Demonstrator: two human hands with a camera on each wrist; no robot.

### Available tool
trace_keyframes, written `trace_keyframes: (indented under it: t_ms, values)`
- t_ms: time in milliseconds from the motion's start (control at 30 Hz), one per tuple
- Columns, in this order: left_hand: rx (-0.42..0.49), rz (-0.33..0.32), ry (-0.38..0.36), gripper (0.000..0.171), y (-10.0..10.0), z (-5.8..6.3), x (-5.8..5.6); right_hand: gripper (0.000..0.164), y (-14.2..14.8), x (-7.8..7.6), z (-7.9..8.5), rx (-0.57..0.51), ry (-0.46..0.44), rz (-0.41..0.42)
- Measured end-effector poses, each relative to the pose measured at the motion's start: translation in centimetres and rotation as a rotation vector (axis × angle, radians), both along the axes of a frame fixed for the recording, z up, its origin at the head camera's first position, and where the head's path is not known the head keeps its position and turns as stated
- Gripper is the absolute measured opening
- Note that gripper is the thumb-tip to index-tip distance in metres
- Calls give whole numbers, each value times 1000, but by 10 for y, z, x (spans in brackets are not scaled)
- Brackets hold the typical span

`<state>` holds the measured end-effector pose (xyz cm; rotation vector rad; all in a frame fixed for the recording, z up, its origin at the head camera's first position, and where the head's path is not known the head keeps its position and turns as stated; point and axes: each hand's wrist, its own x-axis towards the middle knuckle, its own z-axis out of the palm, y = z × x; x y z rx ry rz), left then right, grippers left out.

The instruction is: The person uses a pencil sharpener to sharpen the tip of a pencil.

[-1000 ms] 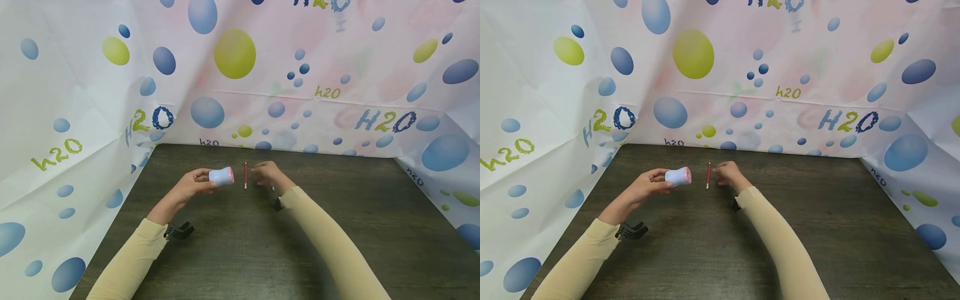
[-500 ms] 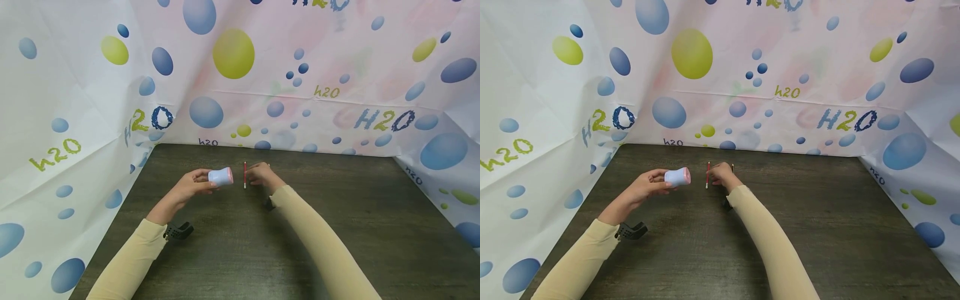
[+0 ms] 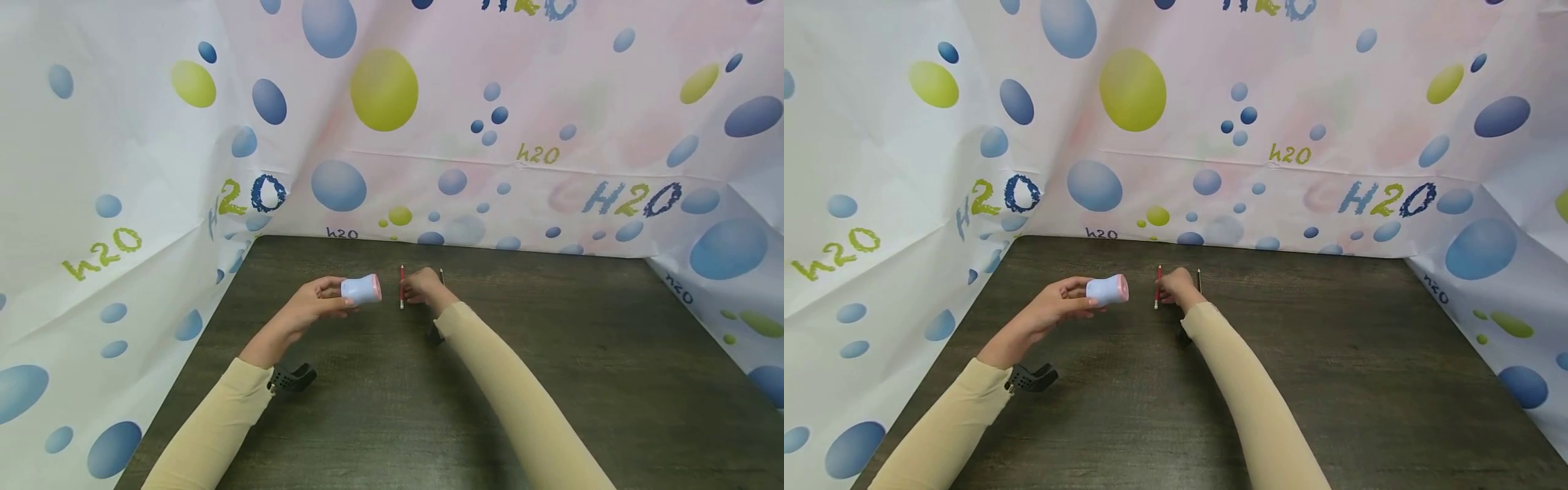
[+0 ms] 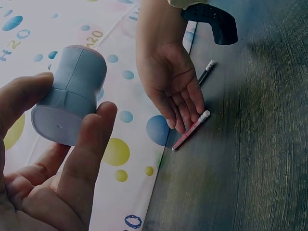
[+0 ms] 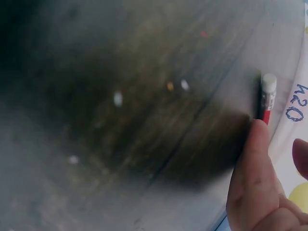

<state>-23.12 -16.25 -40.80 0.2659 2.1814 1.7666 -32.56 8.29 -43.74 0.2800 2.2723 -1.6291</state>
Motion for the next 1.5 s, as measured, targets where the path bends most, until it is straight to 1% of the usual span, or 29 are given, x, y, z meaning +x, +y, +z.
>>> trace_keyframes:
  t_ms: [233,333,500,633,733,867,967,1167,1267,1400,1500]
  values:
    - [4,-3,6,67,0,-2,0,30,-4,-9,-6,28,-16,-57]
    - [3,-3,8,66,0,-2,0,30,-6,-8,-6,46,-19,-74]
    - [-3,3,3,65,1,-2,1,34,-8,-5,-5,96,-15,-79]
    - [-3,3,-3,66,2,-2,2,36,-7,-4,-4,113,-11,-78]
    - [-6,6,-5,67,3,-1,0,41,-8,-4,-3,128,0,-85]
    - [-7,10,-7,68,3,0,-1,49,-11,-5,-2,179,30,-84]
    - [-11,7,-4,69,2,1,-1,50,-15,-6,-2,223,47,-77]
    - [-8,2,-11,69,3,0,-1,38,-20,-9,-2,333,45,-72]
    - [-5,0,-11,68,4,0,-2,30,-21,-10,-3,365,43,-65]
    - [-2,2,-8,66,4,1,-2,23,-20,-11,-4,339,44,-75]
    - [0,2,-9,65,4,1,-2,22,-18,-10,-4,306,51,-83]
